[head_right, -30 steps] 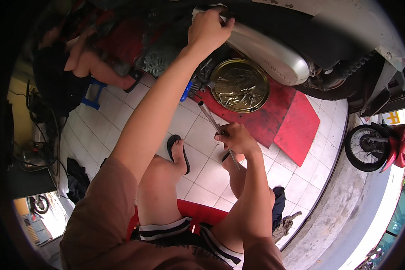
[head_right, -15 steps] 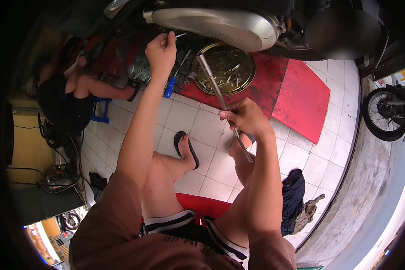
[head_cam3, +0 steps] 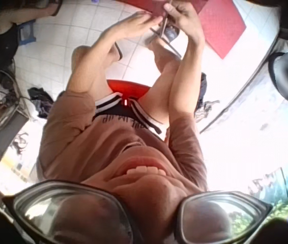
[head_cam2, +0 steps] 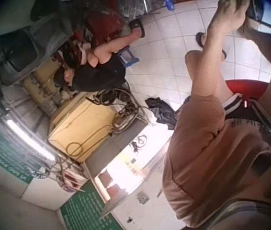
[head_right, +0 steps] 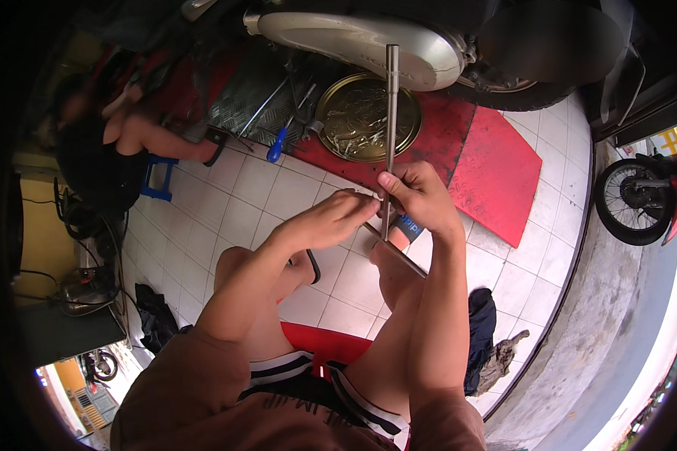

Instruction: The person sits on a low stool and uses a T-handle wrench and a blue screwdriver to work on the engine area of a white scooter. They repeatedly tighten and loosen bolts on the engine casing, placing removed parts into a metal tray on the floor.

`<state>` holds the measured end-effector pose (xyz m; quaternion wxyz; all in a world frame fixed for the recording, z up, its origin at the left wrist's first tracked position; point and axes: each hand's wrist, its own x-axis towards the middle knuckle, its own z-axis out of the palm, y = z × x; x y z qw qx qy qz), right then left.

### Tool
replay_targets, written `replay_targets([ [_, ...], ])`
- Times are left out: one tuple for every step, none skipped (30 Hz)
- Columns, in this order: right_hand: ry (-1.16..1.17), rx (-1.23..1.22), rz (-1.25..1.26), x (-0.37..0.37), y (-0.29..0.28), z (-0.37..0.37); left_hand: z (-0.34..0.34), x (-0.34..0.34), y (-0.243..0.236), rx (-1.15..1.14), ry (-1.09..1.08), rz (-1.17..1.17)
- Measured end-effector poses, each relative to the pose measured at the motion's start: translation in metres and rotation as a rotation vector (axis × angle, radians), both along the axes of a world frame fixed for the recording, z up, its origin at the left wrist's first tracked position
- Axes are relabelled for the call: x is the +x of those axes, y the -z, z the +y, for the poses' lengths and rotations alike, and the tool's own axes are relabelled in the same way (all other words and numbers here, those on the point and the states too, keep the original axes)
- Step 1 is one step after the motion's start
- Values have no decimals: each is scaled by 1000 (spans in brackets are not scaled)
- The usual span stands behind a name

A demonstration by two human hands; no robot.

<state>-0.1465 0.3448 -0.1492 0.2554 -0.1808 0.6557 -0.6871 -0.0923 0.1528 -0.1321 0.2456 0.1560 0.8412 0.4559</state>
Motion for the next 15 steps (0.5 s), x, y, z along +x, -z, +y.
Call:
replay_targets([
  [37,-66,-27,-1,2,-3,7,15,5,-57,92,91],
  [79,-128,-60,-1,4,-2,12,23,-1,-147,122,113],
  [123,-154,-61,0,2,-4,13,31,-5,-183,120,222],
  [166,-178,-61,1,-1,-6,13,36,-8,-218,114,331],
  [210,-202,-62,1,-3,-9,13,43,-14,-271,105,342],
  [226,-219,-64,1,-4,-11,14,48,-20,-314,96,360],
  [236,-241,-71,1,-5,-14,13,53,-21,-362,81,372],
  [246,-263,-79,0,-6,-18,9,57,-18,-346,60,434],
  [235,-248,-89,0,-7,-23,4,60,-14,-329,37,494],
  [237,-233,-88,0,-8,-29,-2,62,-11,-313,11,552],
  [239,-218,-87,-1,-10,-36,-10,62,-9,-305,-14,627],
  [240,-193,-87,0,-11,-43,-17,62,-10,-317,-14,610],
  [226,-164,-64,-1,-15,-51,-26,62,-14,-327,-16,589],
  [177,-186,-80,-2,-18,-56,-35,61,-18,-337,-19,568],
  [129,-215,-96,-4,-20,-63,-45,61,-20,-337,-50,576],
])
